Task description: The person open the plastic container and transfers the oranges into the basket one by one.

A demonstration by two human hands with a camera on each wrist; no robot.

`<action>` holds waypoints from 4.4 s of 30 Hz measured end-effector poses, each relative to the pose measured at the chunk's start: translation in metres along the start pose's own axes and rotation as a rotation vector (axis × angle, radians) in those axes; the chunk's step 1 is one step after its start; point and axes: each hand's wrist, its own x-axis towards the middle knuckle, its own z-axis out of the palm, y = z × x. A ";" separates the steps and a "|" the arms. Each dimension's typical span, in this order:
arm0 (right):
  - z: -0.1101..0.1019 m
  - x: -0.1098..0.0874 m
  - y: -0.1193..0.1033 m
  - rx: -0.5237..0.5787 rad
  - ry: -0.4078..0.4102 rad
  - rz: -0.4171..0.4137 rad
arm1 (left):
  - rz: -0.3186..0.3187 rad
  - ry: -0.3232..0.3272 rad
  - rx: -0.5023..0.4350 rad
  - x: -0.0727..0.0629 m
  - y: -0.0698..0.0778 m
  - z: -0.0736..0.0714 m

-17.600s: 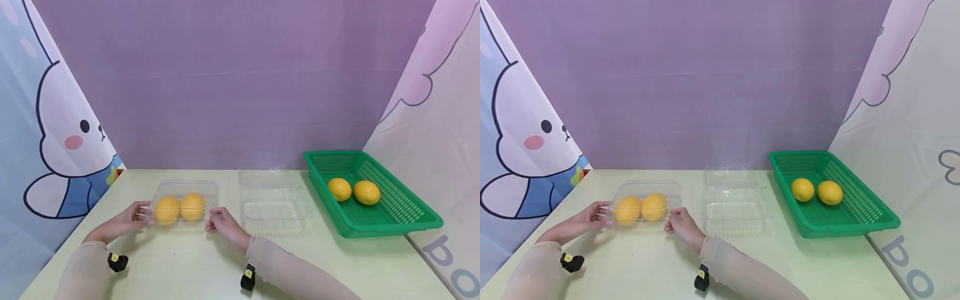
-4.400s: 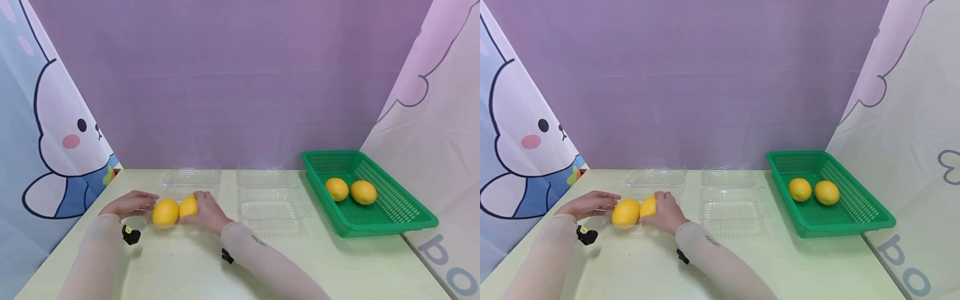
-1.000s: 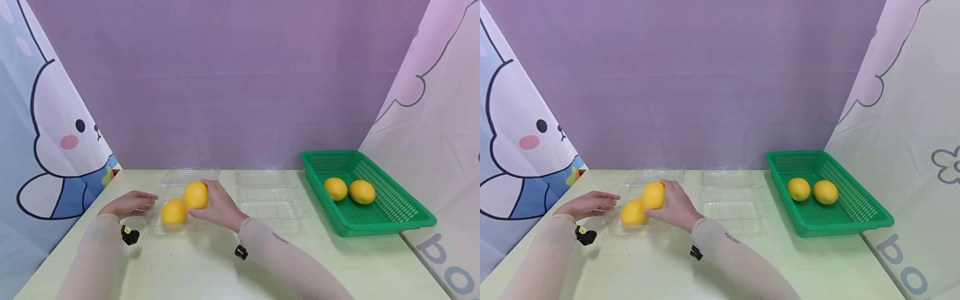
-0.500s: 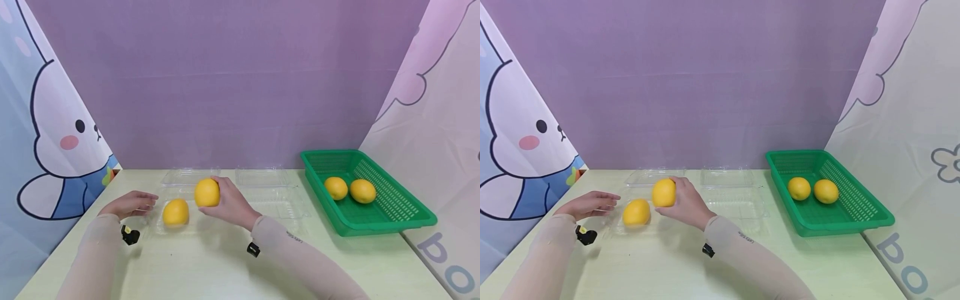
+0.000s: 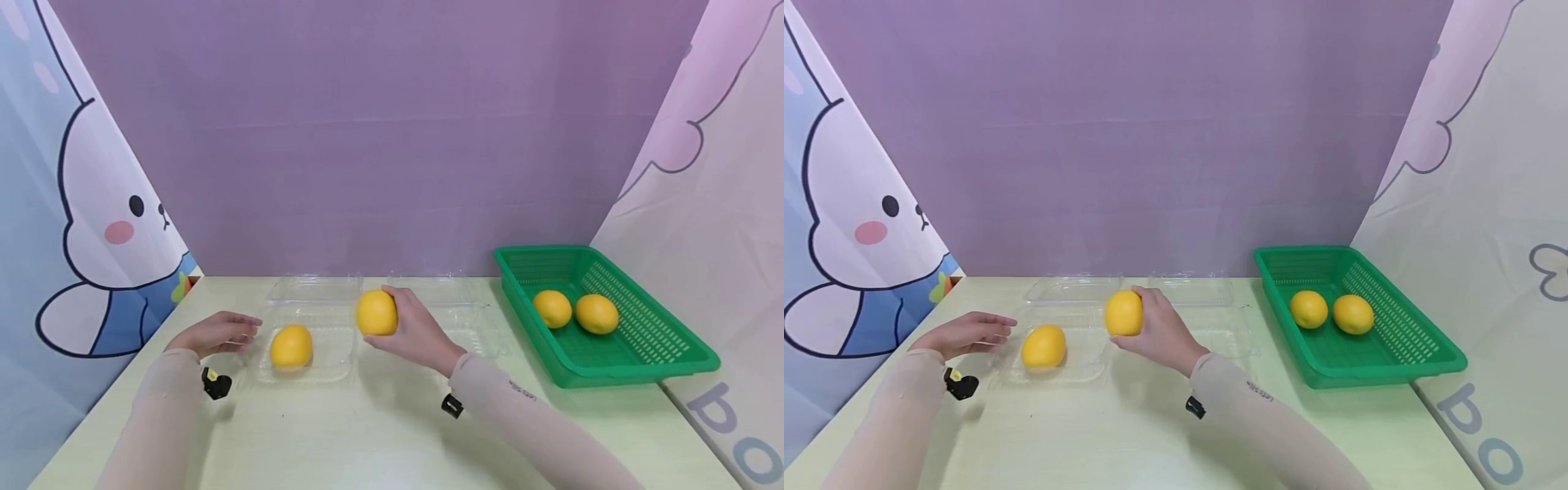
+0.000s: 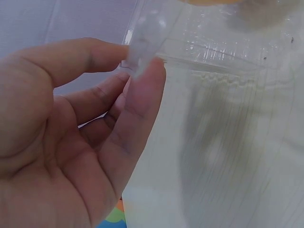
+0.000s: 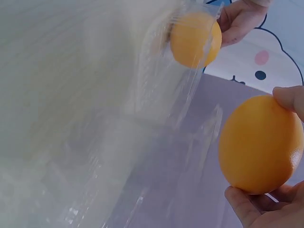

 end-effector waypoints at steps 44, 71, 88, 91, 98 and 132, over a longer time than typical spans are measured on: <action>-0.128 -0.048 0.065 -0.120 0.096 0.126 | 0.004 -0.006 -0.021 -0.002 0.000 -0.001; -0.212 -0.062 0.098 -0.237 0.034 0.274 | -0.007 0.001 -0.019 -0.002 0.002 0.000; -0.241 -0.062 0.148 -0.238 -0.133 0.384 | -0.022 0.015 -0.022 0.002 0.002 0.002; -0.241 -0.063 0.155 -0.241 -0.155 0.394 | -0.024 0.013 -0.030 0.001 0.003 0.003; -0.245 -0.064 0.165 -0.259 -0.200 0.444 | -0.017 0.011 -0.036 0.000 0.004 0.003; -0.252 -0.064 0.185 -0.214 -0.439 0.631 | -0.018 0.016 -0.038 -0.002 0.004 0.005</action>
